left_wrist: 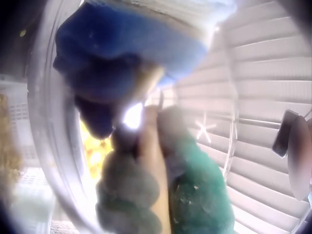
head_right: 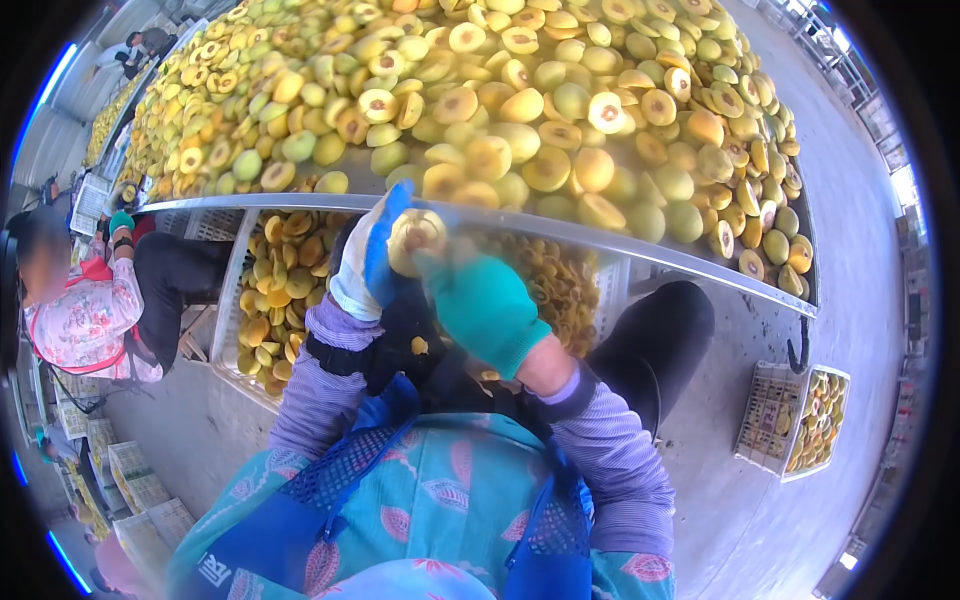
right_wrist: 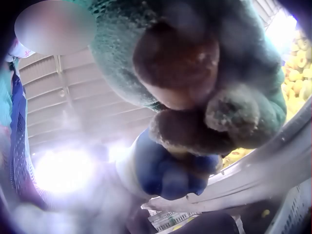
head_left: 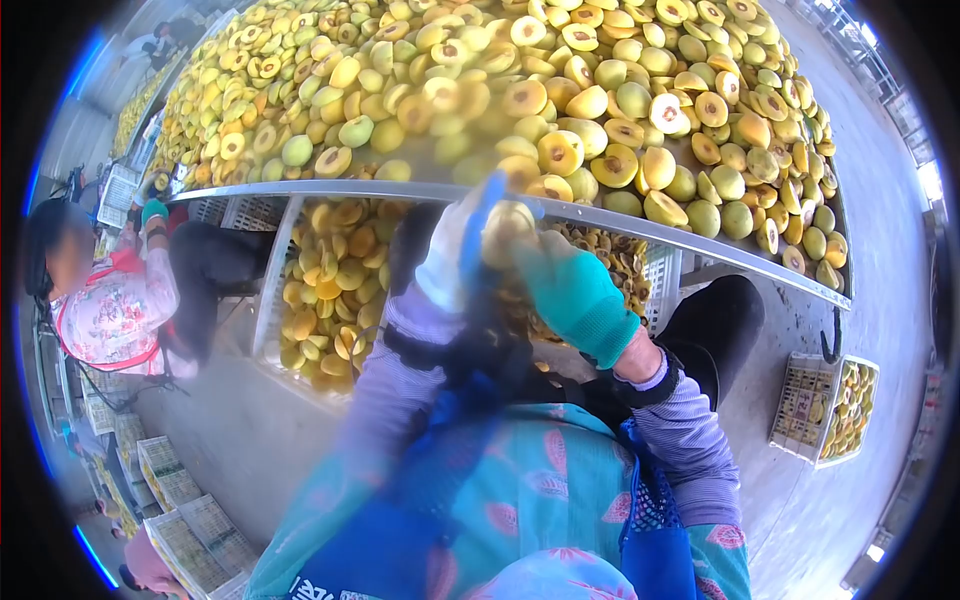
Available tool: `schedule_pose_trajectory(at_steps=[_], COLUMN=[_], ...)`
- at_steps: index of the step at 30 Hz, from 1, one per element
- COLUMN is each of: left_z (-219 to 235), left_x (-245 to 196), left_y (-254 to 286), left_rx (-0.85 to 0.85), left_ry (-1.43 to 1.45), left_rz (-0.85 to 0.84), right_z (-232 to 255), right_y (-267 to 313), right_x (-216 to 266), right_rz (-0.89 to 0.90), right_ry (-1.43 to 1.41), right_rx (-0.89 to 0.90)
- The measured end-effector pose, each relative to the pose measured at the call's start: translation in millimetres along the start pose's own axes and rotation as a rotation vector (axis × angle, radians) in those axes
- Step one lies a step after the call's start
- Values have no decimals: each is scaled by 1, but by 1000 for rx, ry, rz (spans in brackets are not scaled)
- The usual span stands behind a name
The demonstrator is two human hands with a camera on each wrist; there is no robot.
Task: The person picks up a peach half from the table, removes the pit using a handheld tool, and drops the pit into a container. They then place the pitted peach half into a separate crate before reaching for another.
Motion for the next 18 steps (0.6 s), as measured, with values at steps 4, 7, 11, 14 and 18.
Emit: schedule_pose_trajectory(at_steps=[4,7,11,14,18], left_z=[2,-5,-12,-12,-13], left_x=[0,18,25,20,17], left_y=[3,6,6,1,20], left_rx=[9,70,252,160,-133], left_ry=[66,263,7,-148,-14], left_rz=[46,195,-137,-288,-103], right_z=[-10,-20,-29,-30,-55], right_y=[10,10,19,24,49], right_x=[-3,-10,-21,-31,-31], right_rz=[50,-121,-159,-87,-1147], right_ry=[66,19,-199,-362,-1218], right_rx=[248,500,421,259,248])
Point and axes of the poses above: each hand's wrist, its own y-axis away from the middle knuckle, its own z-axis out of the back of the hand, x = y × z, the point moved 8 cm from there along -y, towards the middle knuckle, and after that the axes turned 14 degrees about -x, right-handed, at the moved point
